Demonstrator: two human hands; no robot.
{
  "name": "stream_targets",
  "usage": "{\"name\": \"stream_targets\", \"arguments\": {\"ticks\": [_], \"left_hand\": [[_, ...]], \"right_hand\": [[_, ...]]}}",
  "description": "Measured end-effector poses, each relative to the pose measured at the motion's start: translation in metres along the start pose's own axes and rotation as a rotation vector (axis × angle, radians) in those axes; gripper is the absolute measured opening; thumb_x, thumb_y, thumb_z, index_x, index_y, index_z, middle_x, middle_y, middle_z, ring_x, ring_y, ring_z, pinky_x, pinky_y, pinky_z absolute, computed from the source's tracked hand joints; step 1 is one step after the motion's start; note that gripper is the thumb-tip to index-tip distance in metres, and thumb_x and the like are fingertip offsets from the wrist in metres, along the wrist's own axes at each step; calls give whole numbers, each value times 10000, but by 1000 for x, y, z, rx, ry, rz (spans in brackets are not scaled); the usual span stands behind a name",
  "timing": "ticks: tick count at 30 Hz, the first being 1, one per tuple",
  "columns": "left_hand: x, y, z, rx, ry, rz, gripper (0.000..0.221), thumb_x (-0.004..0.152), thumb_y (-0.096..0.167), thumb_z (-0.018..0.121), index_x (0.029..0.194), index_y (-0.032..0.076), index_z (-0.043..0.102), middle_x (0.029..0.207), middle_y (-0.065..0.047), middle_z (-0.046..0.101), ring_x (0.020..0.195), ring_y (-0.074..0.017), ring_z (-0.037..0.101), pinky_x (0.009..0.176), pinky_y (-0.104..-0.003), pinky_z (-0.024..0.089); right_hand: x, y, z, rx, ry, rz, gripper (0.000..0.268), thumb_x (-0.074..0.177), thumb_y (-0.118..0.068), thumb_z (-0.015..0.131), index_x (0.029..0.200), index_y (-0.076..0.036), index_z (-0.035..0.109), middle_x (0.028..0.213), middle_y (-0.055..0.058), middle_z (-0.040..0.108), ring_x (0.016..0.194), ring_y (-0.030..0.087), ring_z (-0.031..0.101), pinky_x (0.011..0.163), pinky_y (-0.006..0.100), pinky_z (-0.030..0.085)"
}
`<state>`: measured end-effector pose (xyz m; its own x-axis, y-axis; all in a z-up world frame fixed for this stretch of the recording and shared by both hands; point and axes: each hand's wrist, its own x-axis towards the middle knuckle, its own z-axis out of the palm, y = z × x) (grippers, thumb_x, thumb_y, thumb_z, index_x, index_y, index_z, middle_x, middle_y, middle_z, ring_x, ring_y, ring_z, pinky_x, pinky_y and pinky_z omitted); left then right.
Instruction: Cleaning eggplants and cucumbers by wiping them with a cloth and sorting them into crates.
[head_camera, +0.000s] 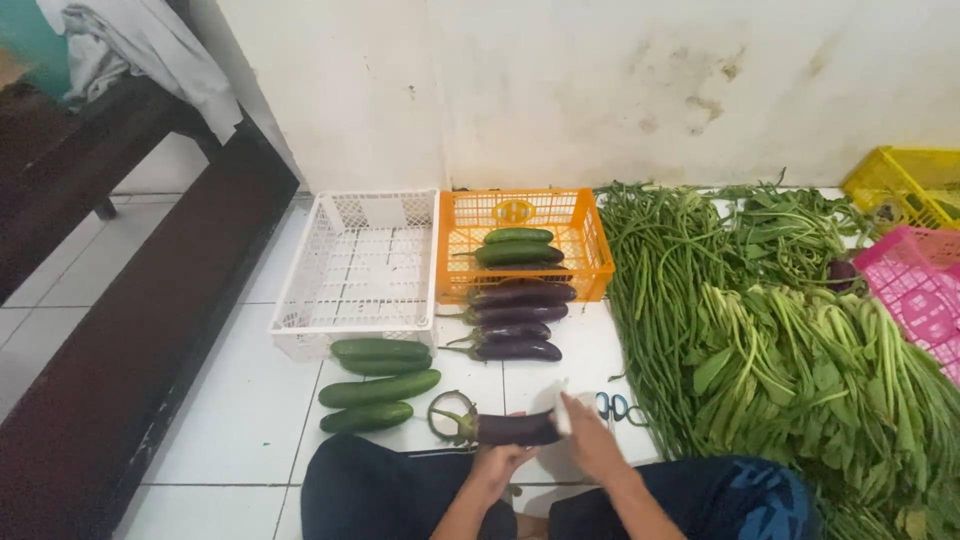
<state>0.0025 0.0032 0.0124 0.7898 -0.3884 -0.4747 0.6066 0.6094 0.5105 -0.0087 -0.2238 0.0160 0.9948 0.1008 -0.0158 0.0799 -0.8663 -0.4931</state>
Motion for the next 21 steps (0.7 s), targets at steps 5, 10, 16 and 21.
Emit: {"name": "stream_targets", "arguments": {"ticks": [5,10,16,21], "left_hand": [[48,-41,-57,229,155,-173,300,916,104,599,1176,3,708,1038,-209,730,952,-333,661,638,-508,456],[30,-24,-40,3,91,-16,204,867,-26,610,1048,-60,697,975,-200,721,915,-297,666,890,-503,507],[22,-15,-34,-180,20,76,78,843,-110,640,853,-152,704,870,-205,703,910,-300,666,1124,-515,520],[57,-45,-79,187,366,-36,304,853,-5,674,1101,-166,745,987,-233,727,816,-273,636,674,-328,473]], "right_hand": [[-18,-114,-50,366,-119,-439,707,957,-291,572,1578,-55,332,1653,126,368,1545,339,284,1243,447,223],[-6,-111,-37,368,-2,-380,760,798,-123,618,1535,-58,444,1585,77,504,1484,299,415,1217,417,280],[8,-50,-11,163,172,-57,768,761,13,591,1509,-53,434,1551,123,517,1482,357,401,1236,473,253],[-13,-129,-52,349,27,-496,800,742,-23,520,1537,-45,431,1620,89,443,1534,348,304,1261,482,184]]}}
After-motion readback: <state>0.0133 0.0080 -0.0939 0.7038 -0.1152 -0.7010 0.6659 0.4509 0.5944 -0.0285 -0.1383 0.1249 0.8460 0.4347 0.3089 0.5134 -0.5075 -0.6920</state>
